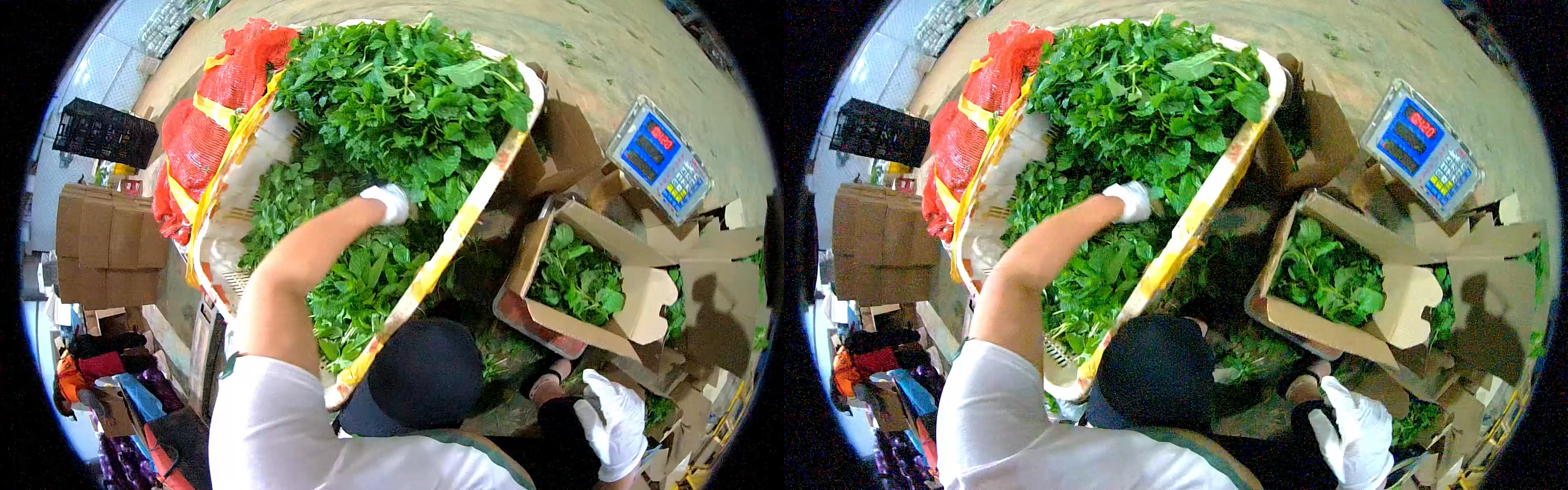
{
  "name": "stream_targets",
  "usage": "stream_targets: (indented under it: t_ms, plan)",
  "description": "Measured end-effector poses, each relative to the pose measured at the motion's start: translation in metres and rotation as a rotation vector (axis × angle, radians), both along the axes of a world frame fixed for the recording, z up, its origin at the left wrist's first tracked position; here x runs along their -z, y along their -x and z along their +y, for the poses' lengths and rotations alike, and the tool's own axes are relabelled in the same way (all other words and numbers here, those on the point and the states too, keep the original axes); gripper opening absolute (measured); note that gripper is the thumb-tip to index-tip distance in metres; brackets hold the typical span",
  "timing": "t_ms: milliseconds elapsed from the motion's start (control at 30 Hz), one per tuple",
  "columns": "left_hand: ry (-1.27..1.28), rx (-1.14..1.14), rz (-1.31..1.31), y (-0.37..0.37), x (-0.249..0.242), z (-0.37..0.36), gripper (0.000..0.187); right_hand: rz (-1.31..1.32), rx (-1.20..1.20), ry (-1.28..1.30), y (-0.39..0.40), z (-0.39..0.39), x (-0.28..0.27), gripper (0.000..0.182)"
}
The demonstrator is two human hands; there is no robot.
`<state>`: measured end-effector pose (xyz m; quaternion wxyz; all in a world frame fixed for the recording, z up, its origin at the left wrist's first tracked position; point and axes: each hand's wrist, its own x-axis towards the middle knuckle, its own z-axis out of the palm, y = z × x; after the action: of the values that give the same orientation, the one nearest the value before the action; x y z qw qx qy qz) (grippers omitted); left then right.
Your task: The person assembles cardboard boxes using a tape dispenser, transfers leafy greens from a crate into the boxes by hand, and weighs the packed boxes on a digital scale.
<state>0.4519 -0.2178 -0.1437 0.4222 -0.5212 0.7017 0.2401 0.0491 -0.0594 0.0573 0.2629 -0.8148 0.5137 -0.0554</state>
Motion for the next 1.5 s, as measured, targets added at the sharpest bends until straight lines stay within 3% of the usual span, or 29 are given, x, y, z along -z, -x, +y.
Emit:
stream_targets:
  t_ms: [33, 67, 133, 167, 233, 267, 300, 367, 433, 467, 567, 633, 700, 767, 800, 833, 900, 933, 967, 1000, 1033, 1100, 1133, 1233, 1433, 1500]
  plan:
    - [-0.016, -0.177, 0.294, -0.007, 0.026, 0.010, 0.042, -0.039, 0.009, -0.028, -0.004, -0.002, 0.004, 0.037]
    - [-0.159, -0.166, 0.252, 0.006, 0.031, 0.010, 0.049, -0.031, 0.002, -0.049, -0.008, -0.005, 0.007, 0.037]
    - [-0.152, -0.073, 0.152, 0.018, 0.049, 0.025, 0.062, -0.011, -0.012, -0.082, -0.016, -0.011, 0.014, 0.038]
    - [-0.142, -0.032, 0.101, 0.014, 0.079, 0.032, 0.068, 0.045, -0.008, -0.095, -0.018, -0.014, 0.019, 0.037]
    - [0.017, 0.028, 0.180, -0.019, 0.186, 0.057, 0.077, 0.119, -0.011, -0.120, -0.020, -0.019, 0.027, 0.036]
    - [0.000, -0.025, 0.180, -0.012, 0.151, 0.058, 0.073, 0.153, -0.027, -0.137, -0.021, -0.020, 0.031, 0.035]
    - [-0.008, -0.036, 0.188, -0.017, 0.152, 0.061, 0.073, 0.185, -0.048, -0.154, -0.023, -0.021, 0.034, 0.035]
    - [-0.491, -0.280, 0.209, -0.037, 0.152, 0.065, 0.066, 0.194, -0.056, -0.176, -0.027, -0.025, 0.037, 0.032]
    - [-0.210, -0.327, 0.128, -0.022, 0.100, 0.078, 0.060, 0.161, -0.017, -0.219, -0.030, -0.027, 0.040, 0.032]
    - [-0.229, -0.355, 0.129, -0.019, 0.089, 0.077, 0.064, 0.164, -0.027, -0.220, -0.030, -0.028, 0.040, 0.033]
    - [-0.338, -0.533, 0.216, -0.028, 0.109, 0.082, 0.066, 0.166, -0.095, -0.112, -0.030, -0.026, 0.046, 0.034]
    - [-0.220, -0.561, 0.183, -0.024, 0.107, 0.089, 0.069, 0.149, -0.094, -0.136, -0.032, -0.026, 0.046, 0.035]
    - [-0.144, -0.424, 0.341, -0.027, 0.118, 0.091, 0.051, 0.176, -0.061, -0.187, -0.032, -0.026, 0.046, 0.034]
    - [0.251, 0.042, 0.299, -0.013, 0.131, 0.073, 0.016, 0.153, -0.027, -0.216, -0.033, -0.029, 0.044, 0.033]
    - [0.405, -0.074, 0.351, -0.011, 0.097, 0.066, 0.023, 0.131, 0.008, -0.245, -0.033, -0.029, 0.044, 0.033]
    - [0.405, -0.125, 0.346, -0.011, 0.097, 0.058, 0.022, 0.070, -0.006, -0.188, -0.031, -0.029, 0.048, 0.031]
    - [0.187, 0.007, 0.273, -0.013, 0.108, 0.041, 0.031, 0.065, -0.030, -0.170, -0.033, -0.031, 0.049, 0.031]
    - [0.230, 0.133, 0.222, -0.015, 0.107, 0.046, 0.038, 0.094, -0.021, -0.214, -0.037, -0.032, 0.046, 0.031]
    - [0.276, 0.262, 0.172, -0.015, 0.105, 0.048, 0.048, 0.126, -0.006, -0.254, -0.042, -0.034, 0.044, 0.030]
    - [0.140, 0.198, 0.076, -0.007, 0.124, 0.042, 0.067, 0.162, -0.061, -0.224, -0.044, -0.036, 0.044, 0.030]
    - [0.139, 0.209, 0.088, -0.003, 0.137, 0.042, 0.067, 0.235, -0.041, -0.283, -0.044, -0.036, 0.045, 0.031]
    - [0.235, 0.489, -0.068, -0.002, 0.154, 0.046, 0.050, 0.225, -0.019, -0.271, -0.044, -0.032, 0.046, 0.031]
    - [0.310, 0.506, 0.072, -0.007, 0.157, 0.045, 0.042, 0.227, -0.018, -0.275, -0.044, -0.033, 0.047, 0.031]
    - [0.253, 0.317, 0.100, 0.002, 0.134, 0.041, 0.039, 0.160, -0.016, -0.242, -0.044, -0.037, 0.046, 0.032]
    - [0.249, 0.232, 0.205, -0.004, 0.118, 0.040, 0.024, 0.150, 0.039, -0.288, -0.037, -0.030, 0.042, 0.033]
    - [0.044, 0.315, 0.203, -0.009, 0.124, 0.048, 0.016, 0.145, 0.052, -0.294, -0.034, -0.028, 0.044, 0.033]
